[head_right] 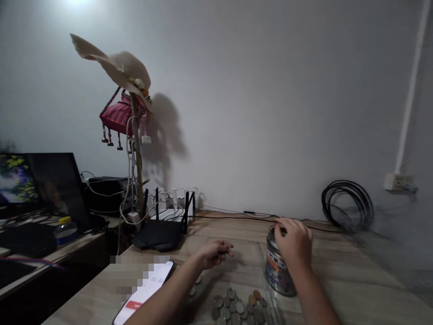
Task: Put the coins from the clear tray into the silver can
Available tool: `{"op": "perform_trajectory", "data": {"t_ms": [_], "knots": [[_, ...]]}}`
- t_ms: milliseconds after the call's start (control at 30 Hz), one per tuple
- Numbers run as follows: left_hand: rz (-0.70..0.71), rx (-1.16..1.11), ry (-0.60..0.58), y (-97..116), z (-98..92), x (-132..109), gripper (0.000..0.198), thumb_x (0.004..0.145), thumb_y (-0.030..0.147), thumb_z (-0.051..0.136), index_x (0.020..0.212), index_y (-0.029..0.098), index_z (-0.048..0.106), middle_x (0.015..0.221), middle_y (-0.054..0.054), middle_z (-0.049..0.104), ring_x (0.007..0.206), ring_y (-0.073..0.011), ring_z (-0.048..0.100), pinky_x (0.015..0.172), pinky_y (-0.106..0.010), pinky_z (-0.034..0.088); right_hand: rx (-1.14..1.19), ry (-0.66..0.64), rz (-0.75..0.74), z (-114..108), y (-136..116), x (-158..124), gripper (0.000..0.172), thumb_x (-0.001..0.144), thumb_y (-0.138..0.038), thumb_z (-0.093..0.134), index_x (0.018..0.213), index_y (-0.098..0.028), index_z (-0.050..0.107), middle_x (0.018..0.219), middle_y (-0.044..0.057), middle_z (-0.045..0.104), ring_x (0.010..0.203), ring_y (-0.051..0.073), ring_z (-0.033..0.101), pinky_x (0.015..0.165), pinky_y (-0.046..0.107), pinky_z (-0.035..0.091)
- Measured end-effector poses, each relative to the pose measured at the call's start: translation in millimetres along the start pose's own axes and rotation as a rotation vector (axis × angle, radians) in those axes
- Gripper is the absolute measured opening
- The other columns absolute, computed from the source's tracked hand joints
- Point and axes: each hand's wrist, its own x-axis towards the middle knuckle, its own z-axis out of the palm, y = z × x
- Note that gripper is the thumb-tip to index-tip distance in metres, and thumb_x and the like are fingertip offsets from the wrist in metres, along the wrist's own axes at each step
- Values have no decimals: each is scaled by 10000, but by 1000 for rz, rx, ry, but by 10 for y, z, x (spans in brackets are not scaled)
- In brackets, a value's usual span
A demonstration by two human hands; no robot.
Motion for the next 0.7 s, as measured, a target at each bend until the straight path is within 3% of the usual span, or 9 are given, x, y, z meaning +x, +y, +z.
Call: {"op": "perform_trajectory", "data": {"t_ms": [67, 133, 267, 367, 567, 700], "knots": [[16, 30, -6, -9, 1, 7, 202, 642, 274, 574, 734, 134, 461, 642, 17, 553, 356, 7, 288, 368, -161, 89, 139, 52, -108, 38, -178, -62, 237, 747, -261, 405, 842, -187, 609, 846, 57, 618, 840, 181, 509, 774, 318, 342], [34, 71, -21, -18, 3, 7, 247, 618, 331, 594, 685, 140, 451, 628, 20, 555, 345, 5, 292, 361, -169, 77, 268, -42, -173, 120, -387, -176, 253, 769, -254, 379, 894, -183, 588, 870, 57, 605, 830, 159, 516, 756, 282, 368], [56, 140, -54, -30, 24, -4, 277, 600, 381, 600, 719, 157, 489, 547, 58, 504, 333, 1, 306, 358, -167, 90, 342, -462, -210, 363, -730, -476, 297, 770, -237, 358, 999, -204, 544, 950, 51, 591, 816, 143, 537, 696, 248, 390], [17, 196, -7, -33, 51, -14, 247, 617, 370, 583, 689, 151, 495, 468, 78, 423, 326, -3, 300, 364, -168, 96, 344, -705, -244, 492, -804, -610, 308, 757, -202, 353, 992, -213, 552, 938, 51, 609, 840, 144, 545, 689, 234, 380], [-26, 179, -102, -16, 100, -41, 281, 627, 405, 567, 704, 139, 516, 567, 34, 512, 354, -4, 319, 370, -178, 81, 206, -750, -125, 453, -700, -562, 176, 686, -175, 437, 740, -207, 601, 718, 26, 639, 690, 144, 565, 579, 221, 341], [-111, 95, -139, -5, 77, -21, 288, 630, 399, 562, 776, 152, 544, 597, 35, 513, 369, 2, 301, 378, -174, 47, 70, -647, -145, 370, -714, -520, 157, 703, -200, 442, 676, -223, 595, 672, 18, 635, 643, 149, 563, 531, 228, 306]]}}
